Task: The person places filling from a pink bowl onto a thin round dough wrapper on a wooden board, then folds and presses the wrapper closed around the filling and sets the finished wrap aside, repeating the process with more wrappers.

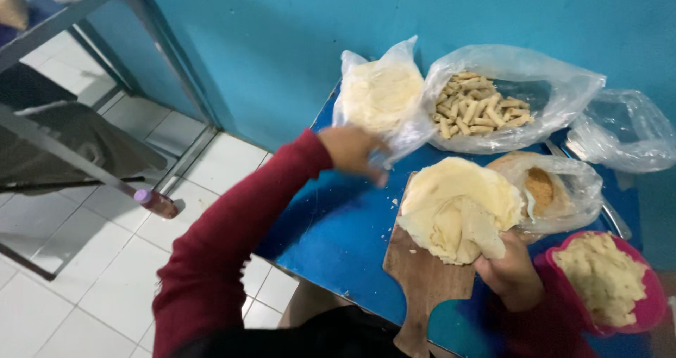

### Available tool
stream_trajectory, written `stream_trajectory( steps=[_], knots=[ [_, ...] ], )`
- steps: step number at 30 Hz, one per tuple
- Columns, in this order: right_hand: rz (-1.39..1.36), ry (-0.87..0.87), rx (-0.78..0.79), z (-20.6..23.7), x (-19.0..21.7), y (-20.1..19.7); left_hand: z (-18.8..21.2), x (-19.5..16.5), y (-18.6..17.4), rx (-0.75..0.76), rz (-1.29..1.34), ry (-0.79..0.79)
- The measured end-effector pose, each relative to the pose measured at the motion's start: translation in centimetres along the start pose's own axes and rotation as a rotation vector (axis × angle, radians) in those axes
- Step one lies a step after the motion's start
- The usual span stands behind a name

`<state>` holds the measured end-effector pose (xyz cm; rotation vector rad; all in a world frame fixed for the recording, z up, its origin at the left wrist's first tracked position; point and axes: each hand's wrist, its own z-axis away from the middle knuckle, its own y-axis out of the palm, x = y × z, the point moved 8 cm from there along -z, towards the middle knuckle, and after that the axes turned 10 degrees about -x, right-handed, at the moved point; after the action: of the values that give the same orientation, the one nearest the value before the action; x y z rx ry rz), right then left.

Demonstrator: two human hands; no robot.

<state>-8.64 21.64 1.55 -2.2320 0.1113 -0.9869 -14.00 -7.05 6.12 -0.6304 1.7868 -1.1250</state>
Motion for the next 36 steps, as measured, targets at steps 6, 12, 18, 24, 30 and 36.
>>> stream_trajectory(
  steps=[6,12,18,24,30,36],
  knots=[
    [-1.280,0.804,-0.445,1.4,-5.9,0.3,5.2,2.9,0.3,0.084,-0.268,-0.364],
    [-0.782,0.641,-0.599,0.6,-5.5,-1.2,6.1,2.0,-7.2,-0.769,-0.096,-0.547],
    [-0.269,0.547,-0.463,1.2,-2.2,-2.1,-1.1,1.1,-2.0,-0.609,0.232,-0.586],
    [-0.168,0.342,-0.350,-0.3,-0.2,-2.6,-1.3,-0.7,-4.1,-0.786,-0.168,-0.343],
    [-0.701,0.534,-0.418,0.6,-3.9,-2.2,-0.5,0.6,-5.0,-0.761,-0.038,-0.279],
    [-0.684,0.744,-0.512,1.2,-6.4,-4.3,0.1,-0.2,-2.7,-0.607,-0.253,-0.297]
  ],
)
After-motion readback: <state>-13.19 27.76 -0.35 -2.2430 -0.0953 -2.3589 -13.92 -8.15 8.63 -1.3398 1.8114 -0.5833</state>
